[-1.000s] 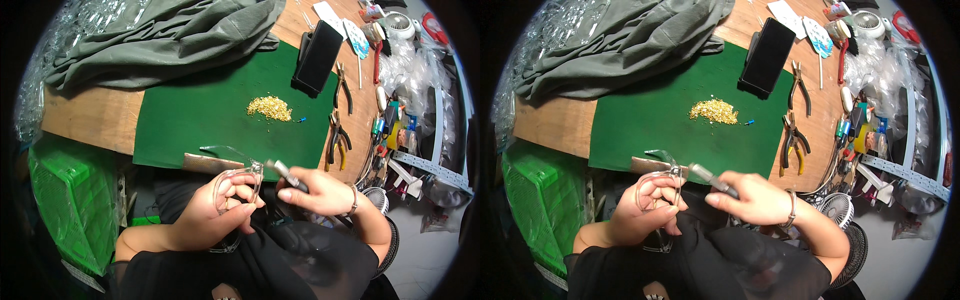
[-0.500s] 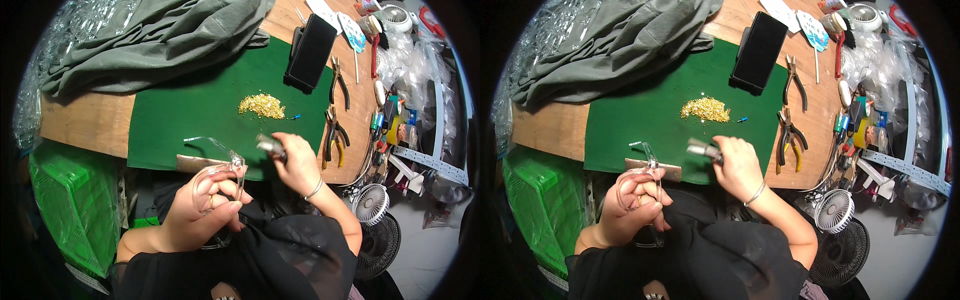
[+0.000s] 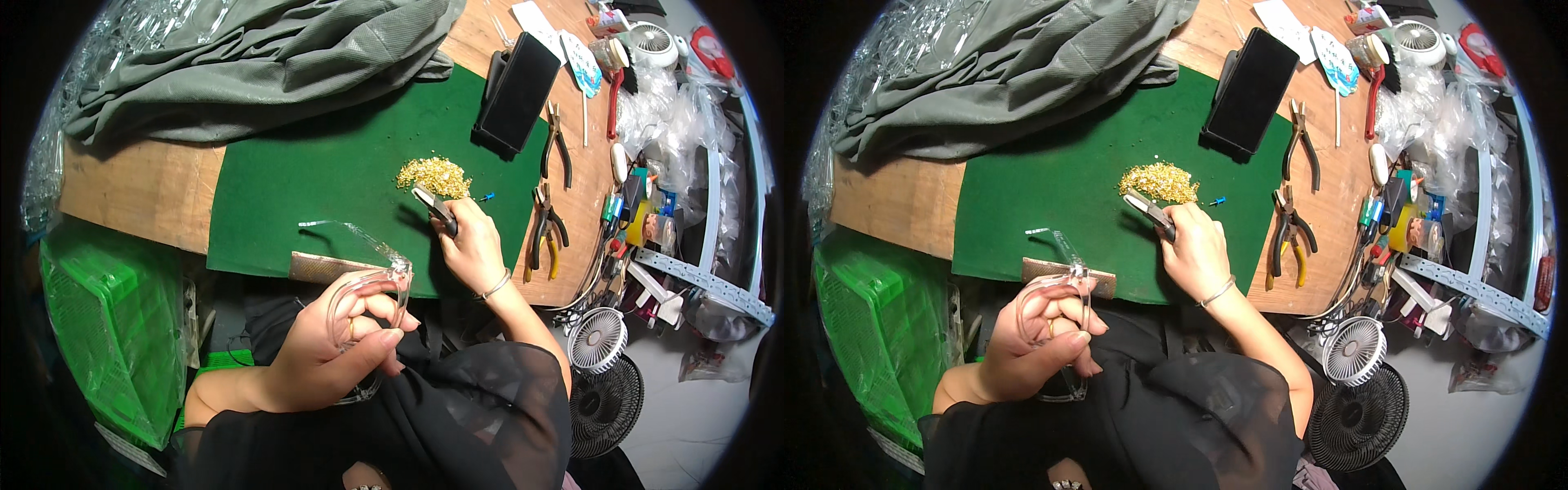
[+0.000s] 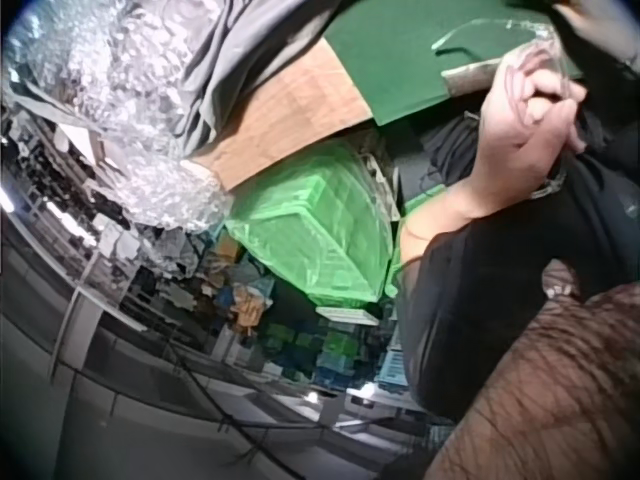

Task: The person assembles a pair of clear-framed glasses by hand, using pliers to adjust the temples and frame. They repeatedly open and close the arms, align the frame, and make small adjustments to the hinge area.

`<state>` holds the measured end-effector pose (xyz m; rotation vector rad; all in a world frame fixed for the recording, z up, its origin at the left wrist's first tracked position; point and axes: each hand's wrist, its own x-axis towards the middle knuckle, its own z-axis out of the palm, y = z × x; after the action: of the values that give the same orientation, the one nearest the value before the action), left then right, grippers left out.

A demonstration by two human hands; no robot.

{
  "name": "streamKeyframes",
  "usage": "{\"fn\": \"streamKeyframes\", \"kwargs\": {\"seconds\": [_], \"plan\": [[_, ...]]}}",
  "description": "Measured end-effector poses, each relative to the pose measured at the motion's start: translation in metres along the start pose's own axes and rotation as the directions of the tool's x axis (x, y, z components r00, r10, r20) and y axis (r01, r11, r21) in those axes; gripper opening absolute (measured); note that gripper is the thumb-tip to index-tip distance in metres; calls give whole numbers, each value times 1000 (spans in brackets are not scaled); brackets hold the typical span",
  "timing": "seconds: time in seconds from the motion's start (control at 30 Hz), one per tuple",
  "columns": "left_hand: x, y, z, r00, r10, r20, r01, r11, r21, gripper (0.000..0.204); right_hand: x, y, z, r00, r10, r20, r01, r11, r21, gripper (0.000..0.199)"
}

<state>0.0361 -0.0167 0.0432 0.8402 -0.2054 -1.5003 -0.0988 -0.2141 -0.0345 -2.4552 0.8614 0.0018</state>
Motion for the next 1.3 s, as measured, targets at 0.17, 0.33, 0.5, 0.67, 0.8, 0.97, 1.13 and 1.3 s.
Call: {"fn": "streamKeyframes", "kwargs": {"seconds": [0.17,0.33,0.5,0.67,0.8,0.97,1.13,1.3], "plan": [[4,-1,5,998,-57,2,56,996,64,47,7,-4,0,1000,-1,-5,0,998,-60,16],[5,-9,10,1000,-1,-8,2,987,163,48,3,-9,-14,999,-15,-29,22,965,263,10],[2,-6,10,998,-55,-11,56,995,79,46,-21,-55,-42,986,-102,-132,164,746,646,3],[-2,3,14,987,-147,58,147,989,-1,44,-17,-72,-38,753,-470,-461,652,629,423,11],[-2,1,13,985,-147,91,146,989,10,44,-15,-64,-28,696,-485,-530,713,553,431,12],[-1,3,11,973,-188,136,181,982,61,46,-14,-59,-25,712,-465,-526,702,483,524,15],[1,3,9,970,-177,164,167,983,75,47,-14,-59,-25,743,-441,-504,668,443,598,14],[2,5,10,970,-171,172,144,977,156,46,-14,-58,-26,761,-420,-494,644,401,652,15]]}}
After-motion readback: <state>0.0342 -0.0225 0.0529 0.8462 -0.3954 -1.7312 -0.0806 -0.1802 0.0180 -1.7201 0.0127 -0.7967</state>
